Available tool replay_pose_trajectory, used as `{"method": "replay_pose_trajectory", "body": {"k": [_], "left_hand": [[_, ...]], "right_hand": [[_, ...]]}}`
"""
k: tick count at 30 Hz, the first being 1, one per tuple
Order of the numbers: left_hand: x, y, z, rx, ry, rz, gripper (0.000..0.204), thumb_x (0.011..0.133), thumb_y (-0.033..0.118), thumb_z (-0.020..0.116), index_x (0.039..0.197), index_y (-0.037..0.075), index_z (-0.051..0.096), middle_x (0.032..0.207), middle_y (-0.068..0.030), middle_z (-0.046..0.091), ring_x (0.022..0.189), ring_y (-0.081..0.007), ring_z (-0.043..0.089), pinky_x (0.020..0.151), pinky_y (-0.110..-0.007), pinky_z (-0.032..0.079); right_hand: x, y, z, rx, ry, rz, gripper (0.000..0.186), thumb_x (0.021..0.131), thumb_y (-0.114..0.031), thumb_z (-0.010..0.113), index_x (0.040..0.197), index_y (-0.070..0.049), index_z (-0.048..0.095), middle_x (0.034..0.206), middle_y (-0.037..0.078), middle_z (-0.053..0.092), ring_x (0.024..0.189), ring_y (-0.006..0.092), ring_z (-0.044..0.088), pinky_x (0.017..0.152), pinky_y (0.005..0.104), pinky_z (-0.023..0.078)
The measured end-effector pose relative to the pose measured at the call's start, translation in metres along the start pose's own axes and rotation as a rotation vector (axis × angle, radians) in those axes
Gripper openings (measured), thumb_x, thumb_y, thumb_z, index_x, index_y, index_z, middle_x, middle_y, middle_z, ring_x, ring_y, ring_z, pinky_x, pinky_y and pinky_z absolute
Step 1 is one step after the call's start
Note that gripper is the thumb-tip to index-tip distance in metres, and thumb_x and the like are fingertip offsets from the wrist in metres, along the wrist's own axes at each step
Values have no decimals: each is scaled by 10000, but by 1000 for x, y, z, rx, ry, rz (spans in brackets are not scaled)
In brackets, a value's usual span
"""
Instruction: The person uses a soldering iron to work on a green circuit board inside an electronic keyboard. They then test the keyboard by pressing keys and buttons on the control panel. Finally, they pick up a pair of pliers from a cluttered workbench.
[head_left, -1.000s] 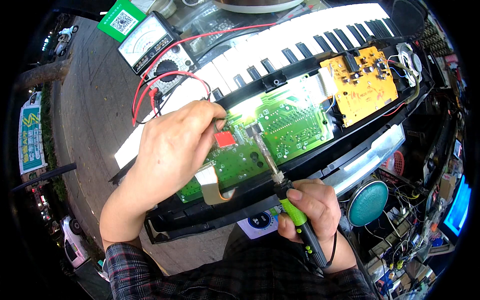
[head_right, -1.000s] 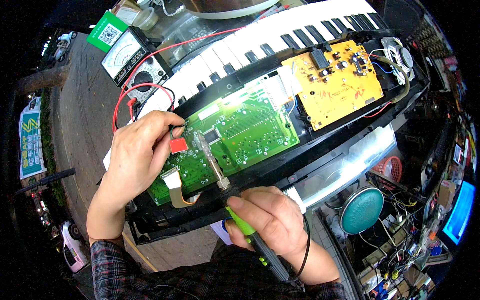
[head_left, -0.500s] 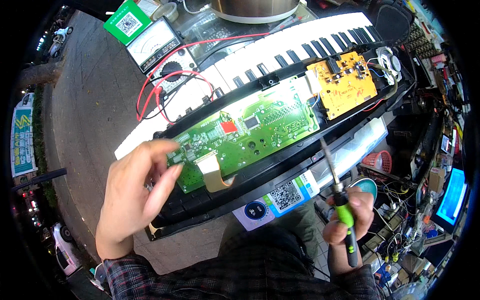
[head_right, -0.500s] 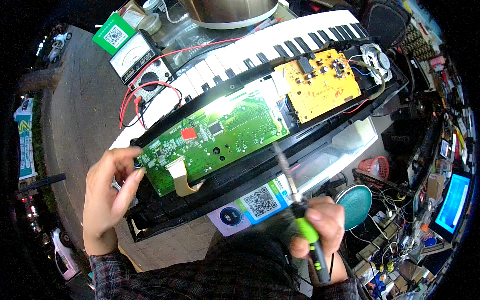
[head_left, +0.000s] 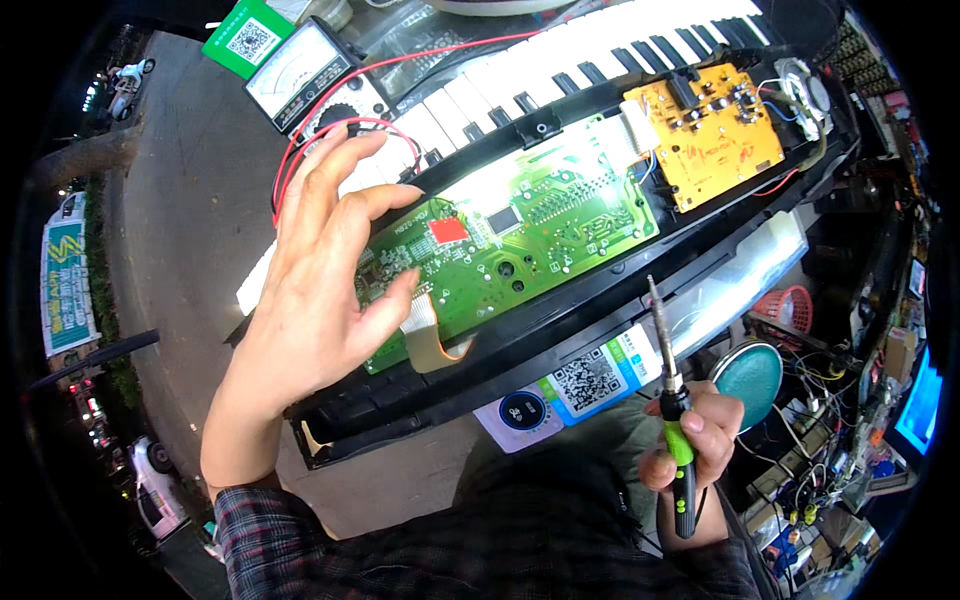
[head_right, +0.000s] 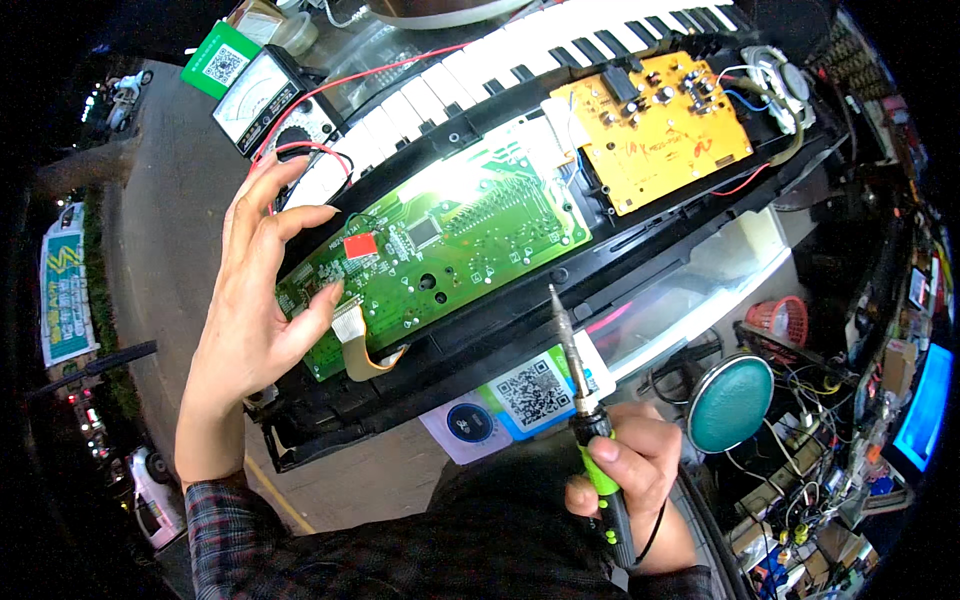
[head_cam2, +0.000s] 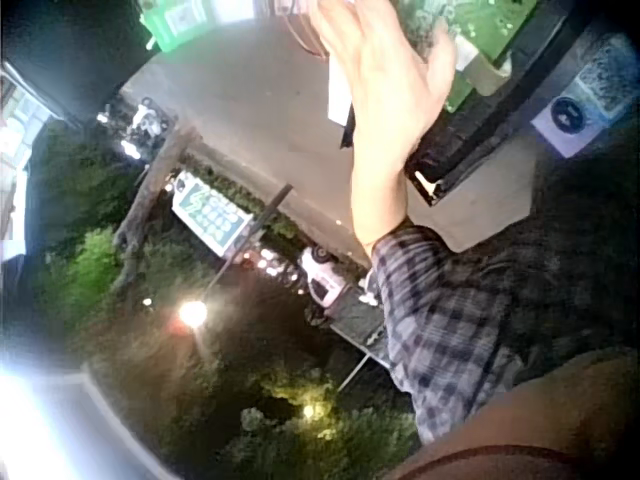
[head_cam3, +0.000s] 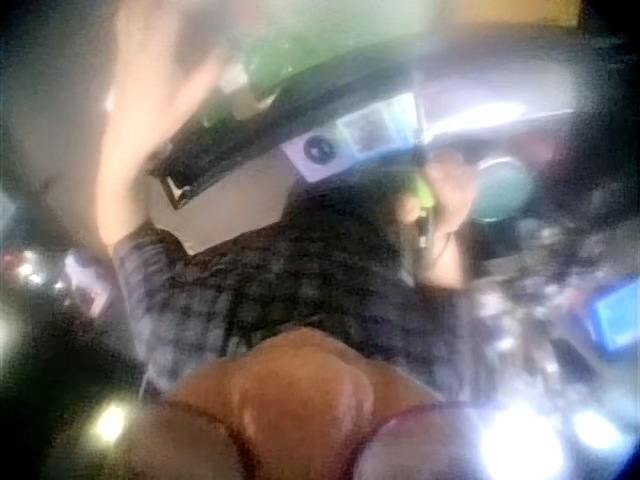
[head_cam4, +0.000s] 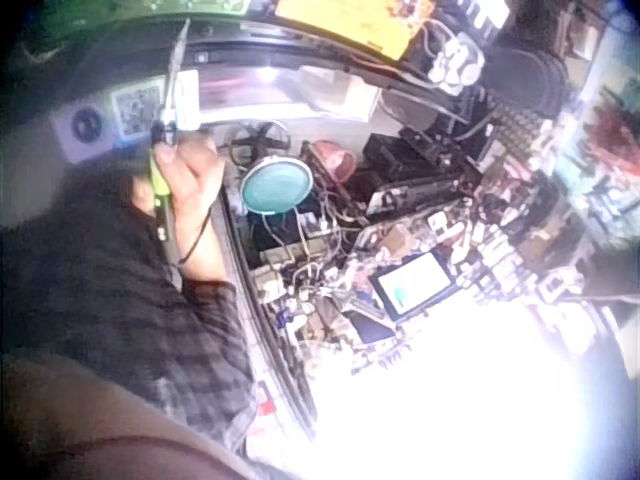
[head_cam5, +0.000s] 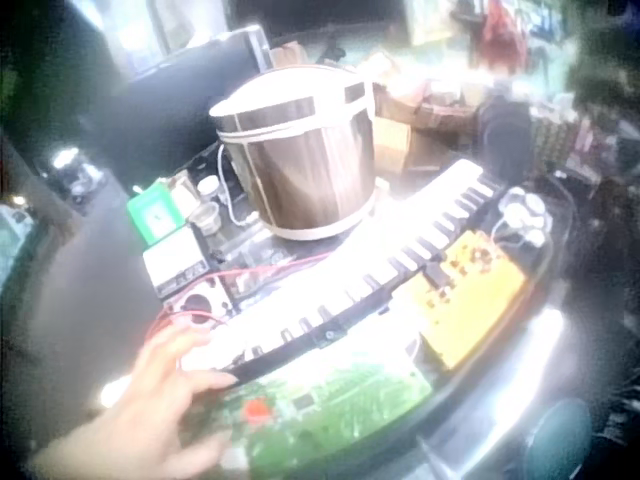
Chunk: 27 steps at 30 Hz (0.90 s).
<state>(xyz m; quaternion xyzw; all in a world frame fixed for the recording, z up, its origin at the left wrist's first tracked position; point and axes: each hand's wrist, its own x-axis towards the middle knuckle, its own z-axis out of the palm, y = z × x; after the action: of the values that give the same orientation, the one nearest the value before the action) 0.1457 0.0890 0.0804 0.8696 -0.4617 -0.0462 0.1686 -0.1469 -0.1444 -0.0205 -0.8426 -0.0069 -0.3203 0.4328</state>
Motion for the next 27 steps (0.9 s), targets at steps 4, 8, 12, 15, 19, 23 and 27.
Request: {"method": "replay_pose_trajectory", "body": {"k": [4,8,12,15,19,23,27], "left_hand": [[6,-4,13,12,-45,-16,676,727,194,933,1329,72,650,1677,-217,427,1620,-476,302,1287,-592,297],[13,1,23,67,-81,-61,790,661,329,1013,1312,63,653,1682,-227,413,1607,-473,330,1269,-593,332],[23,10,23,45,-80,-132,723,666,247,1011,1262,62,648,1645,-230,451,1576,-491,373,1255,-584,364],[28,11,22,85,-99,-129,676,688,303,1005,1198,52,639,1654,-236,451,1581,-469,387,1245,-558,378],[35,11,29,72,-111,-122,631,697,292,1001,1144,52,625,1634,-236,477,1581,-468,391,1237,-550,385],[37,14,28,68,-111,-133,602,714,294,994,1120,52,621,1617,-235,496,1569,-468,408,1217,-542,405],[39,13,29,56,-120,-132,578,730,286,986,1110,47,622,1604,-237,504,1552,-466,431,1193,-535,430]], "right_hand": [[0,14,-12,10,-32,40,520,1074,-447,674,1477,-153,529,1059,92,504,743,203,643,627,307,525],[6,34,-14,131,-66,33,539,1040,-444,734,1482,-196,549,1088,78,495,781,224,653,637,317,539],[11,43,-14,270,-96,82,531,891,-404,888,1342,-242,658,1112,57,521,847,257,685,652,358,571],[20,48,-16,336,-129,84,464,828,-393,943,1226,-254,750,1093,36,524,853,243,712,643,358,614],[30,56,-18,342,-189,54,484,816,-387,948,1238,-264,745,1059,26,499,812,223,714,610,336,624],[37,55,-20,318,-215,63,504,772,-351,970,1219,-256,756,1049,23,496,816,221,714,614,338,621],[36,53,-19,299,-189,59,500,758,-328,977,1204,-250,763,1037,23,500,812,220,710,618,328,614]]}}
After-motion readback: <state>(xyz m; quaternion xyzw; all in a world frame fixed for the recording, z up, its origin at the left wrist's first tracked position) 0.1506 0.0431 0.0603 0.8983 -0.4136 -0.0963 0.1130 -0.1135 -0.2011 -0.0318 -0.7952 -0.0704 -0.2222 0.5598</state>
